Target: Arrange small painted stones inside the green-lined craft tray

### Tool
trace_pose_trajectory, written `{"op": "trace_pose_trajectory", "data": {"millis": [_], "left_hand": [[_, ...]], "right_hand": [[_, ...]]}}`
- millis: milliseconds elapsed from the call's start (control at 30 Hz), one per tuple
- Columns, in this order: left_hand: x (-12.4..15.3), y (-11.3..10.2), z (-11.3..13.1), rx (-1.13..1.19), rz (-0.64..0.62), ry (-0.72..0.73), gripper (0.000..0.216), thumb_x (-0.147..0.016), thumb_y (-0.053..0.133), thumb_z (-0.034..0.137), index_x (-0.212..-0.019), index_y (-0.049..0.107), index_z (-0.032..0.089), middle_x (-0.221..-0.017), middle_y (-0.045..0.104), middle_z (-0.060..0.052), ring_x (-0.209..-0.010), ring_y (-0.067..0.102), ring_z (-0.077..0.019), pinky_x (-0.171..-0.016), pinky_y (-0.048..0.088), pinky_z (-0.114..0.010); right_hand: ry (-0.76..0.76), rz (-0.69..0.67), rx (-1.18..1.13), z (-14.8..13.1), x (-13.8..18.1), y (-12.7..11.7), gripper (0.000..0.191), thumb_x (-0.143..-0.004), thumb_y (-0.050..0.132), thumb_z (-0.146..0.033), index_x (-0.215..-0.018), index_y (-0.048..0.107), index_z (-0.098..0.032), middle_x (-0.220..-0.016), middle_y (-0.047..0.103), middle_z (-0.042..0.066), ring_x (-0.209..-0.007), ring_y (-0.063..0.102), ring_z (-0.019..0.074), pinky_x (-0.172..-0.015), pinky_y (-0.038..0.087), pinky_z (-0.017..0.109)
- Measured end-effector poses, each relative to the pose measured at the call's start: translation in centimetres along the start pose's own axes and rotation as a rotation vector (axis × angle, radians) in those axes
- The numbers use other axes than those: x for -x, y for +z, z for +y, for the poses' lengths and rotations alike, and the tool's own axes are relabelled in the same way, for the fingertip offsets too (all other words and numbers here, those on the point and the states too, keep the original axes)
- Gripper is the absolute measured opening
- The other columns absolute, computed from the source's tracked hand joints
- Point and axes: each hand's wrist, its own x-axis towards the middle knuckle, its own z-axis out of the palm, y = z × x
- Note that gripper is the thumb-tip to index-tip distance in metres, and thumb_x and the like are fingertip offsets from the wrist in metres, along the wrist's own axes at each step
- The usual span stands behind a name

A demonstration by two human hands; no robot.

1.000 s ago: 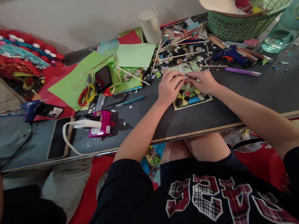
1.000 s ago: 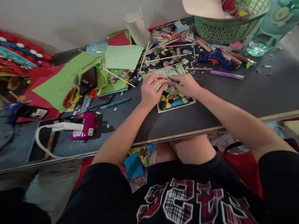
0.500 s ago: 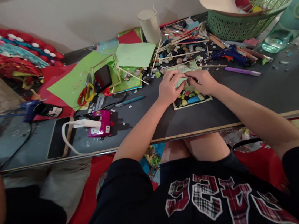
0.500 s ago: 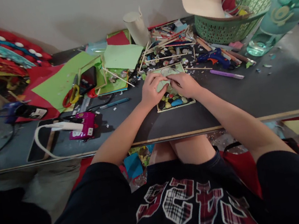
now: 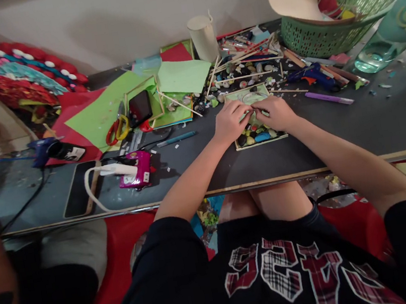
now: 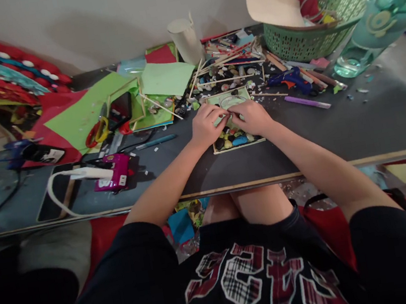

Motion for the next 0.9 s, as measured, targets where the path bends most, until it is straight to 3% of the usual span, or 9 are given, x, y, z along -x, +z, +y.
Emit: {"op": "trace_pose_trajectory", "data": {"millis": [200,367,567,767,900], "left_hand": [[-0.1,0.1,0.3,-0.021,-0.059,0.023,0.018,-0.104,0.050,0.027,-0.096,0.064,0.019,-0.095,0.067,-0.009,-0.098,0.068,-0.0247,-0.084,0.058,-0.039],[-0.2,0.1,-0.1,-0.055,-0.063,0.109,0.016,-0.103,0.048,0.028,-0.094,0.059,0.021,-0.093,0.065,-0.009,-0.095,0.066,-0.0251,-0.077,0.057,-0.038],[-0.4,-0.1,-0.3,-0.019,-0.108,0.169,0.024,-0.107,0.037,0.028,-0.098,0.058,0.020,-0.096,0.066,-0.012,-0.096,0.066,-0.0265,-0.084,0.057,-0.044],[-0.2,0.5,-0.9,-0.055,-0.060,0.185,0.034,-0.111,0.031,0.037,-0.100,0.060,0.021,-0.094,0.065,-0.010,-0.095,0.067,-0.0239,-0.086,0.058,-0.044],[0.2,0.4,-0.7,-0.052,-0.001,0.217,0.038,-0.111,0.029,0.041,-0.094,0.058,0.023,-0.088,0.063,-0.008,-0.089,0.067,-0.0215,-0.081,0.059,-0.041]], "right_hand": [[0.023,0.022,-0.056,-0.6,-0.2,-0.1,0.019,-0.079,0.048,-0.023,-0.061,0.043,-0.023,-0.055,0.041,-0.002,-0.057,0.037,0.0135,-0.062,0.031,0.032],[0.125,0.034,-0.174,-1.5,-0.2,-0.4,0.019,-0.073,0.049,-0.025,-0.056,0.041,-0.023,-0.051,0.034,-0.004,-0.052,0.034,0.0112,-0.057,0.027,0.031],[0.214,0.030,-0.426,-2.0,-0.2,-0.9,0.024,-0.072,0.049,-0.032,-0.052,0.040,-0.021,-0.054,0.024,-0.005,-0.054,0.024,0.0080,-0.055,0.020,0.030],[0.219,0.045,-0.562,-2.1,-0.5,-0.6,0.023,-0.073,0.048,-0.033,-0.054,0.049,-0.020,-0.054,0.029,-0.005,-0.055,0.025,0.0080,-0.054,0.020,0.028],[0.261,0.113,-0.548,-1.3,-0.5,-0.1,0.026,-0.073,0.049,-0.034,-0.063,0.066,-0.018,-0.057,0.046,-0.002,-0.057,0.037,0.0104,-0.056,0.029,0.028]]}}
